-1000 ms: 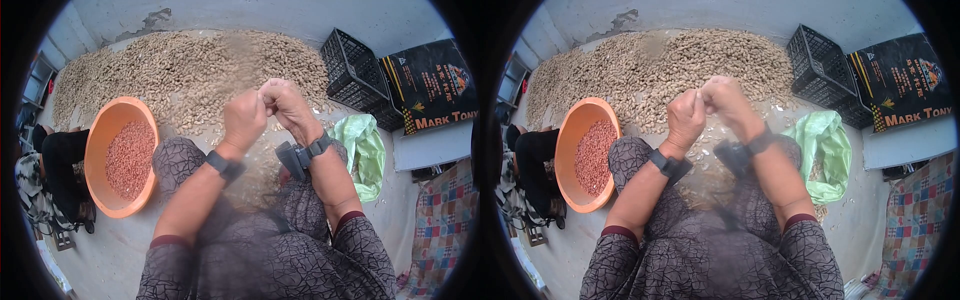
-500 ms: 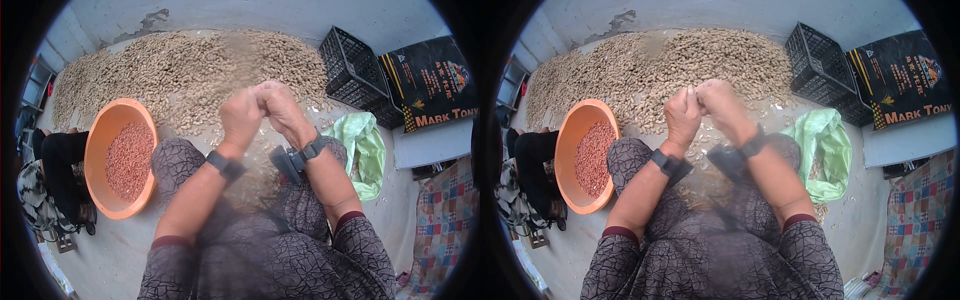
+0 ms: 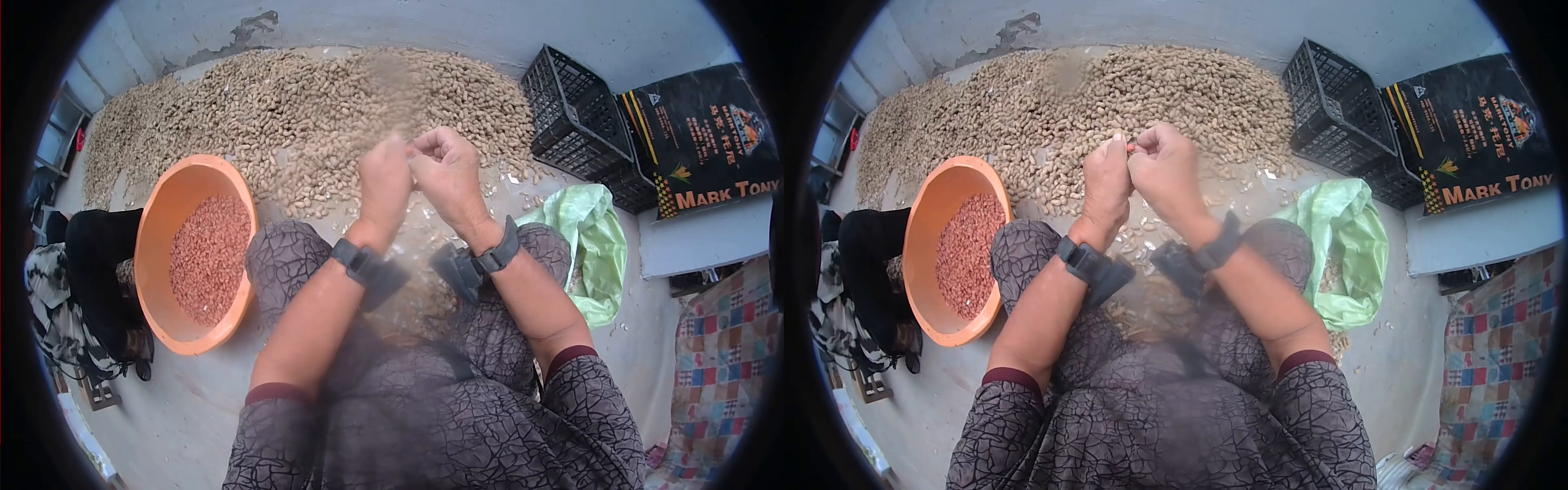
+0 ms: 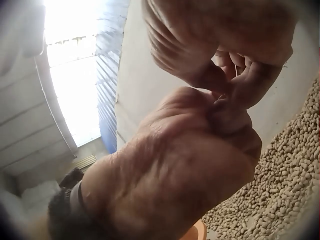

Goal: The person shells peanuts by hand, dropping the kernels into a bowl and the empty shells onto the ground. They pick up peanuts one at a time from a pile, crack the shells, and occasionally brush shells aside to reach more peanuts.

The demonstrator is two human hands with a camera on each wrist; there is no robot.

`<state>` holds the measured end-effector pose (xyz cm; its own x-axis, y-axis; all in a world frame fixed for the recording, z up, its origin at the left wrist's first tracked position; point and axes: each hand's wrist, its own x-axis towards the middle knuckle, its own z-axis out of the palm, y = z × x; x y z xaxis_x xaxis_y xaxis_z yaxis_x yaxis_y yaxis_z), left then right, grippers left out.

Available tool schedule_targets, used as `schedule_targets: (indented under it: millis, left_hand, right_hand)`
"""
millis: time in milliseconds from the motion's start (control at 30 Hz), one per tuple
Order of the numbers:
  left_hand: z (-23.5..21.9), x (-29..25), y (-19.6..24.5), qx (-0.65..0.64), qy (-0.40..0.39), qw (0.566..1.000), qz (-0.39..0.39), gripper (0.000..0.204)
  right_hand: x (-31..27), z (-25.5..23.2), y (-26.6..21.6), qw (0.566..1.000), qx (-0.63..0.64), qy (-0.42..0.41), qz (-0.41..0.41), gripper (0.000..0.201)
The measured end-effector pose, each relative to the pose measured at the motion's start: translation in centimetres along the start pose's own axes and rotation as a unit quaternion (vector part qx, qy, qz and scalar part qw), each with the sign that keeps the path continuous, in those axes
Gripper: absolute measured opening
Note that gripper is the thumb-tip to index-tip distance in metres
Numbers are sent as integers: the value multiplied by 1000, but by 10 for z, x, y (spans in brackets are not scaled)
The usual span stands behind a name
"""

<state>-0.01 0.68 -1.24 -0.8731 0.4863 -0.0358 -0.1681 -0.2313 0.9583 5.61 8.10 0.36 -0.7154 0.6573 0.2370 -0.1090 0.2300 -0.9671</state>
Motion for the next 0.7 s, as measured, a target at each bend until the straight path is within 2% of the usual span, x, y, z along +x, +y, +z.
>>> schedule_targets:
  millis: [33,100,200,233,300,333,367,433,467,500,600,700]
  left_hand:
    - [-3,4,-7,-1,1,1000,-3,27]
    - [-13,19,-27,70,-85,986,128,29]
    - [-17,23,-31,79,-111,985,109,28]
    - [-16,21,-29,89,-124,980,130,28]
    - [-16,18,-23,116,-130,978,112,29]
    - [-17,17,-27,143,-136,975,105,29]
    - [-20,20,-31,106,-172,972,116,31]
    - [-15,12,-25,102,-158,978,89,32]
    - [-12,8,-22,98,-144,982,68,33]
    - [-4,-12,6,-2,-106,991,-78,33]
    - [-6,-20,15,17,-127,990,-57,34]
    - [-10,-23,16,-1,-163,985,-47,32]
  right_hand:
    - [0,-1,0,1000,-10,-4,-12,6]
    - [-5,-5,-4,1000,-22,-9,-13,7]
    - [-6,-10,-19,1000,3,-24,19,8]
    - [-6,-13,-18,999,-33,-18,-2,6]
    - [-6,-15,-14,993,-103,3,-55,8]
    - [-11,-17,-13,993,-106,2,-42,8]
    - [-14,-18,-14,991,-121,-10,-49,7]
    - [-14,-22,-14,982,-164,-14,-89,7]
    - [-17,-23,-14,983,-164,-15,-82,7]
    - [-18,-24,-17,982,-169,-11,-79,9]
    - [-20,-30,-21,978,-189,-22,-88,13]
    - [-27,-34,-30,984,-144,-95,-46,14]
